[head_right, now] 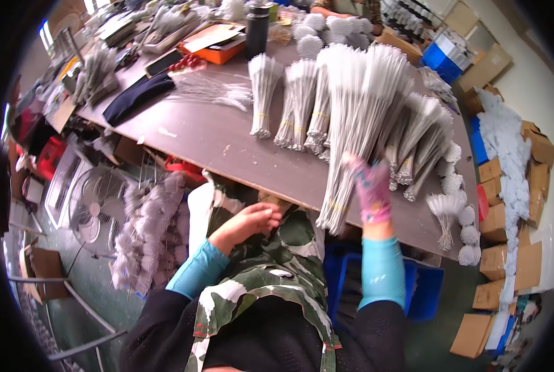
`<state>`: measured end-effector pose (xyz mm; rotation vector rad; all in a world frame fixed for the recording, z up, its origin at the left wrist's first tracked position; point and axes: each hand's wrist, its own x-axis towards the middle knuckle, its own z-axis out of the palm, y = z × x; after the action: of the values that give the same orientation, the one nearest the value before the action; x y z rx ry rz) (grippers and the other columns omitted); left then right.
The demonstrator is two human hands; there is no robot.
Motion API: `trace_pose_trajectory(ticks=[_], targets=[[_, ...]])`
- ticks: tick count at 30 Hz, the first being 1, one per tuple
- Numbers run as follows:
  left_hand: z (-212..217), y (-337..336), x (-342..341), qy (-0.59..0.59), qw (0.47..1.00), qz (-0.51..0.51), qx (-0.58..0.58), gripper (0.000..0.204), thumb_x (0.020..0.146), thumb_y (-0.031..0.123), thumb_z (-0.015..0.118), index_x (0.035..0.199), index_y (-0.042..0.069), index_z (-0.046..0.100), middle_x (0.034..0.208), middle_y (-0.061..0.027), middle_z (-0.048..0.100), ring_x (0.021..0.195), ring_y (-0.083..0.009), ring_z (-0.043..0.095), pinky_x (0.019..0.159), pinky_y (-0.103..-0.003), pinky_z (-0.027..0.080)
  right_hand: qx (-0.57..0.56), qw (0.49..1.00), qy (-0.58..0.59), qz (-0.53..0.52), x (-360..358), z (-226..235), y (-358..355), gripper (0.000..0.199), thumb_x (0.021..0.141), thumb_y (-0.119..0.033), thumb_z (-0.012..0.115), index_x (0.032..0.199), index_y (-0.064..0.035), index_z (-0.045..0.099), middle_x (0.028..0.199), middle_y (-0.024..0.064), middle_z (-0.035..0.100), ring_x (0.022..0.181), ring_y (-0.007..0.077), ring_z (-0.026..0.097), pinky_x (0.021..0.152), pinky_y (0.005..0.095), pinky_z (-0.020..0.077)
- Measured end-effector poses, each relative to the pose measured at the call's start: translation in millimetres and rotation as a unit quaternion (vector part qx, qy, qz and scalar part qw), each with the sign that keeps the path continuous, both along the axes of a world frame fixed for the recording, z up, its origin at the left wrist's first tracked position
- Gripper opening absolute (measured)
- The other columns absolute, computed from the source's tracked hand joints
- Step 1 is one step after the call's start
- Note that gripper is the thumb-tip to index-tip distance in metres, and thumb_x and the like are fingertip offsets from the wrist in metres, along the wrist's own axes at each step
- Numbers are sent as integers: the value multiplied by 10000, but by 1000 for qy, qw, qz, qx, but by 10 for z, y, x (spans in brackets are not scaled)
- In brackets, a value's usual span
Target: The recorder is assembling large white plastic brush heads by bundling bristles and securing them, then placing finished items into a crate.
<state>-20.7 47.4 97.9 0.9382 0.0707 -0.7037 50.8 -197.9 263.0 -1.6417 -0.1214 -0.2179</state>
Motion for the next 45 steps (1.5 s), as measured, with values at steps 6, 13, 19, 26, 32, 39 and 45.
trace_pose_trajectory(ticks=[6, 13, 19, 26, 32, 39, 45], targets=[[147, 23, 165, -34, 997, 16, -73, 577, 855, 446, 593, 1244, 39, 470, 1128, -59, 572, 1055, -157, 534, 950, -321, 398, -18, 998, -37, -46, -682, -1114, 788, 565, 744, -193, 727, 1191, 30, 462, 1069, 105, 583, 944, 197, 578, 860, 326, 457], [31, -76, 117, -123, 986, 60, 95, 804, 696, 359, 778, 1283, -22, 381, 1174, -92, 522, 1016, -152, 509, 890, -286, 410, -41, 993, 109, 12, -968, -1945, 908, 666, 687, -182, 795, 1219, 24, 453, 1093, 109, 579, 967, 191, 557, 871, 311, 434], [-232, -4, 28, -167, 974, 91, 123, 908, 652, 268, 825, 1342, -28, 314, 1249, -116, 493, 1164, -191, 444, 1015, -324, 330, 90, 981, 163, 44, -1094, -1681, 586, 571, 729, -1, 726, 1235, -30, 464, 1017, 24, 539, 850, 95, 549, 631, 225, 522], [-320, -78, 128, -161, 983, -37, 77, 929, 648, 283, 831, 1351, -21, 306, 1268, -116, 482, 1194, -189, 420, 1037, -335, 306, 16, 996, 85, 4, -862, -1623, 631, 790, 672, -152, 813, 1293, -9, 346, 1176, 100, 497, 1057, 174, 508, 917, 336, 429], [-468, -247, -134, -303, 932, 116, 160, 1000, 615, 199, 823, 1376, -4, 207, 1287, -159, 443, 1219, -229, 407, 1041, -348, 306, 110, 987, 103, -50, -1005, -1560, 885, 826, 686, -179, 809, 1317, -8, 306, 1249, 93, 442, 1134, 193, 451, 988, 344, 361], [-651, -322, -20, -226, 952, 132, 158, 626, 610, 144, 826, 1152, 12, 543, 1097, -69, 619, 1005, -146, 569, 900, -312, 446, 74, 978, 180, 72, -1068, -1315, 869, 836, 730, 35, 688, 1392, -74, 189, 1111, 81, 509, 872, 151, 574, 725, 254, 496], [-528, -226, 10, -185, 969, 121, 112, 475, 626, 122, 836, 1050, 42, 636, 1027, -21, 655, 951, -101, 587, 876, -286, 461, -258, 922, 181, 227, -702, -940, 24, 277, 856, -66, 563, 1124, 2, 582, 884, 93, 668, 880, 198, 654, 774, 281, 491]])
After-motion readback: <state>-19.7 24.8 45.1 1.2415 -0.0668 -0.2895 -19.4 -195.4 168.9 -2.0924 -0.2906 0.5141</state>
